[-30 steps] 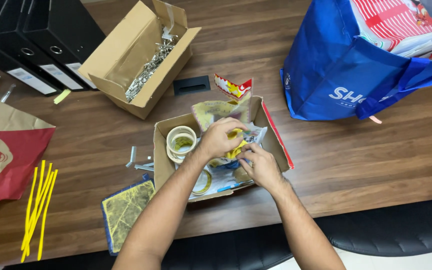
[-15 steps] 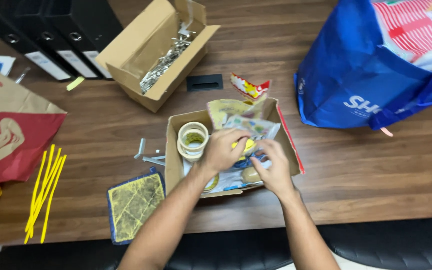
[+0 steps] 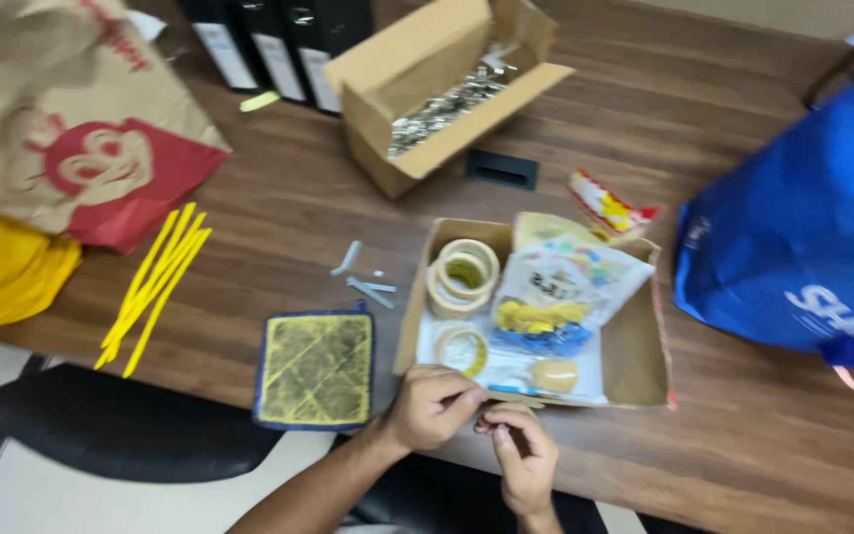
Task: The person organizes and packs various items into a cardboard box. They place a roll of tape, a yellow cloth, a package of purple balloons, and a package of blue balloons into the box. They also gather and place yellow and blue balloons and yellow sticks into the box. Finally, they handle a box of metal clips.
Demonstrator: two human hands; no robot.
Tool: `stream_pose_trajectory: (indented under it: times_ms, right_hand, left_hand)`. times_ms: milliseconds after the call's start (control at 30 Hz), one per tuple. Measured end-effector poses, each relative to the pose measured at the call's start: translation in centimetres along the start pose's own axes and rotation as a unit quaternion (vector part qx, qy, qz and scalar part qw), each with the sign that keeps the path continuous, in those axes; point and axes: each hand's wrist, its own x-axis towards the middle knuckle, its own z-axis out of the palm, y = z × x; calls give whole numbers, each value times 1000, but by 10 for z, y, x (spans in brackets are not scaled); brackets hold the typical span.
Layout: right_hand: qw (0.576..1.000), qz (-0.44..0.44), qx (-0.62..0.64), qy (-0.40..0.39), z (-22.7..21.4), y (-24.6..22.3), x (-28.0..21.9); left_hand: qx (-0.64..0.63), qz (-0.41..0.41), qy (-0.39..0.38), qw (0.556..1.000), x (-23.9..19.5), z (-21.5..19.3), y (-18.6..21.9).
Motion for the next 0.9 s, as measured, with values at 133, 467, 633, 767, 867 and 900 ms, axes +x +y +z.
stream_pose_trajectory:
  times_ms: [133, 467, 633, 767, 867, 900]
  right_hand:
    - [999, -16, -20, -29, 29, 5, 16]
    - [986, 142, 33, -78, 177, 49, 28]
    - [959, 239, 75, -129, 284, 164, 25]
    - [911, 358, -11, -202, 359, 248, 9]
    - [877, 410, -21, -250, 417, 209, 10]
    - [868, 419, -41, -265, 433, 190, 12]
  left_hand:
    - [-26, 13, 18, 999, -2, -19, 3]
    - [32, -72, 37, 996, -45, -169, -55]
    - [86, -275, 119, 950, -122, -276, -186]
    - [300, -379, 113, 868, -179, -354, -224]
    - [406, -465, 118, 778, -210, -405, -245]
    - [452, -486, 156, 731, -221, -418, -255]
